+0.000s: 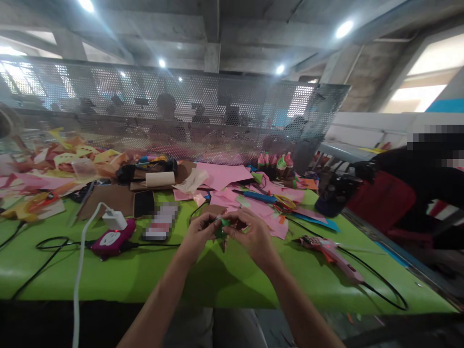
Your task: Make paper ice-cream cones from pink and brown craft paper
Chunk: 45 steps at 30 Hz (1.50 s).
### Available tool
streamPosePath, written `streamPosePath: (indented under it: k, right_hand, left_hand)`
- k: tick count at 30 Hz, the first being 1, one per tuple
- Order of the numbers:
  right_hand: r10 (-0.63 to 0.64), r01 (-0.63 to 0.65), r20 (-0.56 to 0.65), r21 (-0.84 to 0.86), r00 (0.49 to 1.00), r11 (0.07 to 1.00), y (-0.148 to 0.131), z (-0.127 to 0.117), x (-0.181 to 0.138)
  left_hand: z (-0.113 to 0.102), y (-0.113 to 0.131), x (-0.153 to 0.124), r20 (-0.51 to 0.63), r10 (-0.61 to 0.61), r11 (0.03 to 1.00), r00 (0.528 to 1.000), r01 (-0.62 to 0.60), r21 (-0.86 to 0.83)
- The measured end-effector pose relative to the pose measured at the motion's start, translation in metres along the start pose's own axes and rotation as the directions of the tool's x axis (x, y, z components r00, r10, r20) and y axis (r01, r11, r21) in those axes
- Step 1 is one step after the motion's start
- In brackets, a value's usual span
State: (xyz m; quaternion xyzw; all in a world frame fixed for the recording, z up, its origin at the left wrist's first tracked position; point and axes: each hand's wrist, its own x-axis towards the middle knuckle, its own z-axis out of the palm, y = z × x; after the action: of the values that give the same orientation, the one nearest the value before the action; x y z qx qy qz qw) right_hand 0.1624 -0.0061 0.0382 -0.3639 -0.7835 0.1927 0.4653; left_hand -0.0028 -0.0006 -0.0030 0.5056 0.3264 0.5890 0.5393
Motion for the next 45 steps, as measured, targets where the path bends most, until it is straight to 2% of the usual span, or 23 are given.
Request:
streamPosePath:
  k: [4, 8, 22, 34, 39, 45]
  right_hand:
    - [0.014, -0.014, 0.050, 0.009, 0.999, 1.000, -0.001, -0.003, 0.003]
    - [0.017, -0.015, 0.036, -0.055, 0.999, 0.998, 0.002, -0.003, 0.005]
    - [-0.005, 0.009, 0.037, -0.100, 0.999, 0.995, 0.007, -0.003, 0.002]
    - [0.030, -0.032, -0.021, -0.062, 0.999, 0.998, 0.008, -0.003, 0.002]
    - [0.039, -0.041, -0.027, -0.056, 0.999, 0.998, 0.010, 0.000, 0.002]
    - [0.058, -0.058, 0.002, -0.040, 0.998, 0.998, 0.013, 0.002, 0.000]
  left_hand:
    - [-0.001, -0.001, 0.000, 0.006, -0.007, 1.000, 1.000, 0.007, -0.025]
    - [-0.002, -0.002, 0.000, 0.030, -0.037, 0.999, 0.999, 0.037, -0.025]
    - [-0.003, -0.005, 0.001, 0.072, -0.048, 0.999, 0.996, 0.048, 0.001]
    - [-0.001, -0.005, 0.001, 0.004, -0.028, 0.999, 1.000, 0.029, -0.028]
    - [-0.002, -0.005, 0.001, 0.035, -0.036, 0.999, 0.999, 0.037, -0.033]
    - [-0.002, -0.006, 0.002, 0.075, 0.009, 0.999, 0.997, -0.006, -0.046]
